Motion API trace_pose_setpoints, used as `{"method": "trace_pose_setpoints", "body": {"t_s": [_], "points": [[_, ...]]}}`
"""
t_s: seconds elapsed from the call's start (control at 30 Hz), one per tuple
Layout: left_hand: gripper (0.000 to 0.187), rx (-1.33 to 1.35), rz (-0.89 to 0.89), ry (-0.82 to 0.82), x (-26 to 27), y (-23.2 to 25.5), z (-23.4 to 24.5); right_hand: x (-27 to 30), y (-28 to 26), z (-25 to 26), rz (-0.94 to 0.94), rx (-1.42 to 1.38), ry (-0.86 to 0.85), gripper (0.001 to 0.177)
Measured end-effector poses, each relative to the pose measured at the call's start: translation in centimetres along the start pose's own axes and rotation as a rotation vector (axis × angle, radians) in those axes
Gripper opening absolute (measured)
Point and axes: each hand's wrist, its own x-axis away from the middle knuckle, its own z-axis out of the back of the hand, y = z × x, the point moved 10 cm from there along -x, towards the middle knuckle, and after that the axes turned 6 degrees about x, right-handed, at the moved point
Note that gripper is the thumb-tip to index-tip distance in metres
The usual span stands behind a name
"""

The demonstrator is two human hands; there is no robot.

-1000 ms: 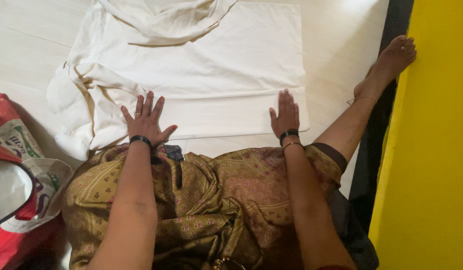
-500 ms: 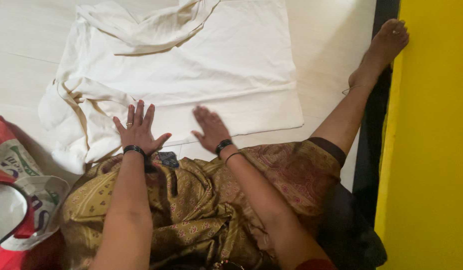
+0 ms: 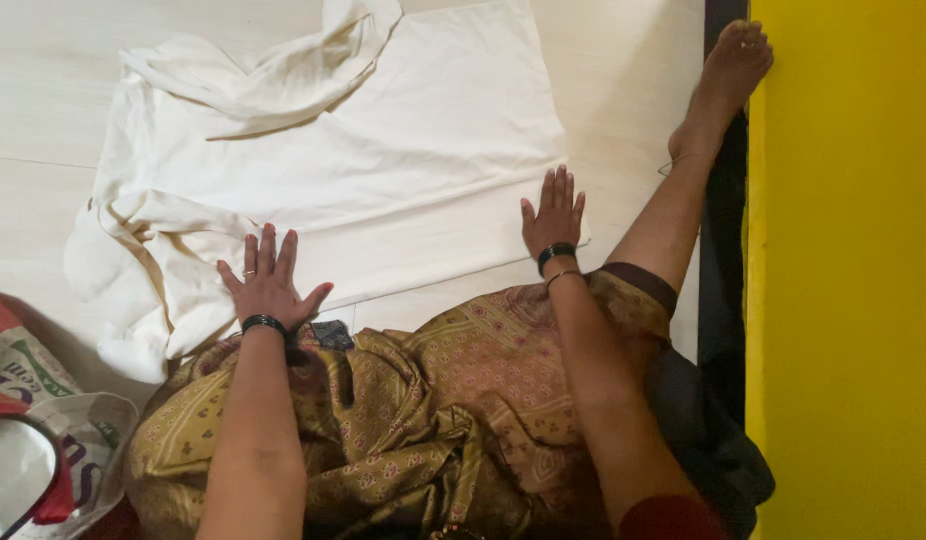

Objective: The person takes a white shirt from a red and white bag, lays it on the floor, and buttons it up. They then smooth the fabric and fold the shirt neatly on the floor.

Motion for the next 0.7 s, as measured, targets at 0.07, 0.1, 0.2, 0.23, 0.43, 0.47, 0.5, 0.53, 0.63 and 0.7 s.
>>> {"method": "trace_pose_setpoints", "body": {"t_s": [0.07, 0.1, 0.2, 0.23, 0.43, 0.47, 0.5, 0.53, 0.63, 0.7], "points": [[0.111, -0.012, 0.004, 0.009, -0.2, 0.0, 0.2, 0.9, -4.6, 0.4, 0.171, -0.077, 0.02, 0.077], [0.111, -0.019, 0.008, 0.008, -0.1, 0.0, 0.0, 1.6, -6.7, 0.6, 0.258, -0.116, 0.023, 0.079], [0.11, 0.052, -0.031, 0.106, 0.2, 0.2, 0.4, 4.1, -10.5, -0.6, 0.49, -0.076, -0.076, 0.074], [0.11, 0.058, -0.025, 0.096, 0.1, 0.1, 0.4, 3.5, -9.6, -0.4, 0.438, -0.103, -0.073, 0.074], [0.11, 0.072, 0.008, 0.019, -0.1, 0.0, 0.1, -0.6, -0.3, -0.2, 0.144, -0.163, -0.036, 0.073], [0.11, 0.042, 0.036, -0.055, -0.1, 0.0, -0.3, -0.6, 0.6, -0.2, 0.106, -0.133, -0.052, 0.072], [0.109, 0.012, 0.065, -0.128, -0.2, -0.1, -0.8, -0.6, 1.0, 0.0, 0.068, -0.104, -0.067, 0.071], [0.104, -0.021, 0.088, -0.067, -0.4, 0.4, -0.2, -0.4, 1.2, 0.1, 0.015, -0.069, -0.085, 0.072], [0.094, -0.021, 0.109, 0.118, -1.3, 3.8, 1.0, 0.5, -1.4, 0.2, -0.059, -0.011, -0.145, 0.073], [0.091, 0.059, 0.009, 0.094, -2.0, 10.2, 0.1, 1.9, -6.9, 0.3, 0.114, -0.076, -0.091, 0.074]]}}
